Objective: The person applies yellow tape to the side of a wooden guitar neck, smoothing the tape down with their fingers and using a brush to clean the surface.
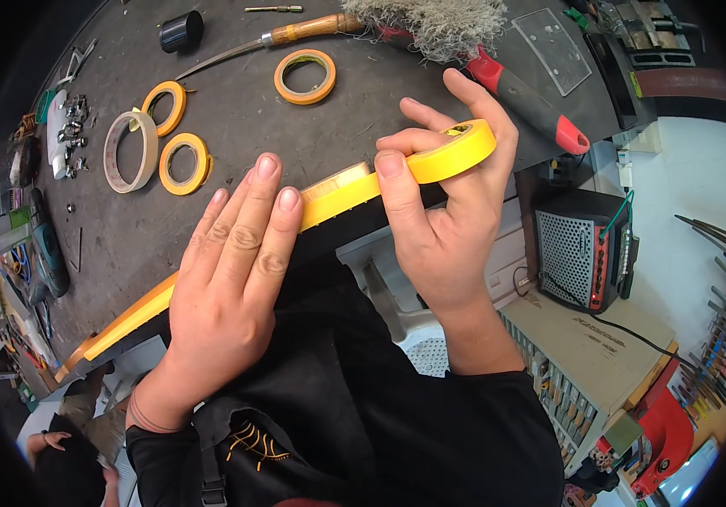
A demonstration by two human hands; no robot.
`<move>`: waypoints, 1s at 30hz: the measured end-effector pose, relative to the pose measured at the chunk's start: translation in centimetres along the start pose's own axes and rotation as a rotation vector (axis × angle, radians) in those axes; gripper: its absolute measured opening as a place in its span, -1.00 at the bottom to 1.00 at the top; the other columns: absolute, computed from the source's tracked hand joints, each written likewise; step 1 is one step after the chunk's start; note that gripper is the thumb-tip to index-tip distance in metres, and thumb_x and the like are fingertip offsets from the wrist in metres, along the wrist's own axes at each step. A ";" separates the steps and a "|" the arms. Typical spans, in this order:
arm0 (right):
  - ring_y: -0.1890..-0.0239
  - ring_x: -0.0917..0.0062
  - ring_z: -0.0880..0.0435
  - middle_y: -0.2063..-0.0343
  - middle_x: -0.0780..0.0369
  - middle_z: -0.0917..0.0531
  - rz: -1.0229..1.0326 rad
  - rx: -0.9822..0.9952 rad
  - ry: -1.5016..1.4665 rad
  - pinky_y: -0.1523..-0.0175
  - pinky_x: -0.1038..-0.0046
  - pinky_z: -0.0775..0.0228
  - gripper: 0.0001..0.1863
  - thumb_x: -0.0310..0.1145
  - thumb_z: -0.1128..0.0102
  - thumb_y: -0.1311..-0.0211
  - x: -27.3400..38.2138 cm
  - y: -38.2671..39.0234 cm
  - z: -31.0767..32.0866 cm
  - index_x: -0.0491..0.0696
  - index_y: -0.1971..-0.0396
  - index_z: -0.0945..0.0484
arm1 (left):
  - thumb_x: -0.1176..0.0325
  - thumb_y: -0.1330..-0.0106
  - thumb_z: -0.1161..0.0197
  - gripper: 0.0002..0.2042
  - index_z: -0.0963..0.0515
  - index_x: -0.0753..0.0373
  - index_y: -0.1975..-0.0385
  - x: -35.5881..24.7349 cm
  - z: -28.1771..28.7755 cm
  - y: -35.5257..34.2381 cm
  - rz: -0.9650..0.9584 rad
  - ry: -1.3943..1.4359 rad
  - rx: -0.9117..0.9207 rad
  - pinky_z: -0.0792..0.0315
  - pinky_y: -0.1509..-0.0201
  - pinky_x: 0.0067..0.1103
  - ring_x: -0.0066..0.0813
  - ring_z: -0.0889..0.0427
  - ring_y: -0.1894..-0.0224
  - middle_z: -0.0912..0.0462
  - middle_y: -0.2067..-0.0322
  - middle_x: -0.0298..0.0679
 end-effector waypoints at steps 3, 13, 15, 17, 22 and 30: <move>-0.33 0.03 -0.82 -0.52 -0.08 -0.40 0.017 0.001 0.007 -0.39 0.15 -0.68 -0.87 -0.48 -0.50 -0.57 0.0 0.0 0.1 -0.19 0.03 -0.84 | 0.64 -0.52 -0.26 -0.38 -0.56 0.34 -0.61 0.0 0.0 0.0 -0.002 0.002 0.003 -0.56 -0.62 -0.07 0.10 -0.69 -0.57 -0.57 -0.61 0.17; -0.32 0.06 -0.81 -0.52 -0.08 -0.40 0.017 -0.003 0.026 -0.40 0.15 -0.67 -0.86 -0.47 -0.49 -0.56 0.2 0.1 0.1 -0.19 0.03 -0.84 | 0.61 -0.53 -0.27 -0.39 -0.56 0.34 -0.61 0.0 0.1 0.1 -0.010 0.001 0.008 -0.55 -0.63 -0.07 0.09 -0.67 -0.59 -0.57 -0.62 0.16; -0.31 0.07 -0.82 -0.53 -0.07 -0.39 0.038 0.011 0.079 -0.39 0.16 -0.67 -0.87 -0.47 -0.49 -0.56 0.3 0.1 0.1 -0.19 0.03 -0.84 | 0.61 -0.53 -0.27 -0.39 -0.55 0.34 -0.62 0.0 0.1 0.1 -0.010 -0.005 0.011 -0.55 -0.63 -0.07 0.09 -0.67 -0.59 -0.57 -0.62 0.16; -0.30 0.07 -0.82 -0.53 -0.07 -0.39 0.037 0.008 0.080 -0.39 0.16 -0.68 -0.87 -0.47 -0.49 -0.56 0.2 0.1 0.1 -0.19 0.03 -0.84 | 0.61 -0.54 -0.27 -0.39 -0.55 0.34 -0.62 0.0 0.1 0.1 -0.010 0.003 0.013 -0.55 -0.63 -0.07 0.09 -0.67 -0.59 -0.56 -0.62 0.16; -0.30 0.08 -0.82 -0.54 -0.06 -0.38 0.028 0.005 0.070 -0.39 0.16 -0.67 -0.87 -0.47 -0.49 -0.57 0.2 0.2 0.1 -0.18 0.03 -0.84 | 0.61 -0.54 -0.27 -0.39 -0.55 0.33 -0.62 0.0 0.1 0.1 -0.007 0.005 0.013 -0.55 -0.64 -0.07 0.10 -0.67 -0.58 -0.56 -0.62 0.16; -0.30 0.07 -0.82 -0.54 -0.05 -0.38 0.029 0.008 0.075 -0.39 0.15 -0.68 -0.88 -0.47 -0.48 -0.58 0.1 0.3 0.1 -0.18 0.03 -0.84 | 0.62 -0.53 -0.28 -0.38 -0.55 0.33 -0.63 0.0 0.1 0.1 0.000 0.020 0.018 -0.54 -0.64 -0.05 0.11 -0.66 -0.59 -0.55 -0.63 0.16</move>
Point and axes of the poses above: each hand's wrist, its own y-axis away from the middle knuckle, its own z-axis out of the back of the hand, x = y × z, the point moved 6 cm from there along -y, towards the middle knuckle
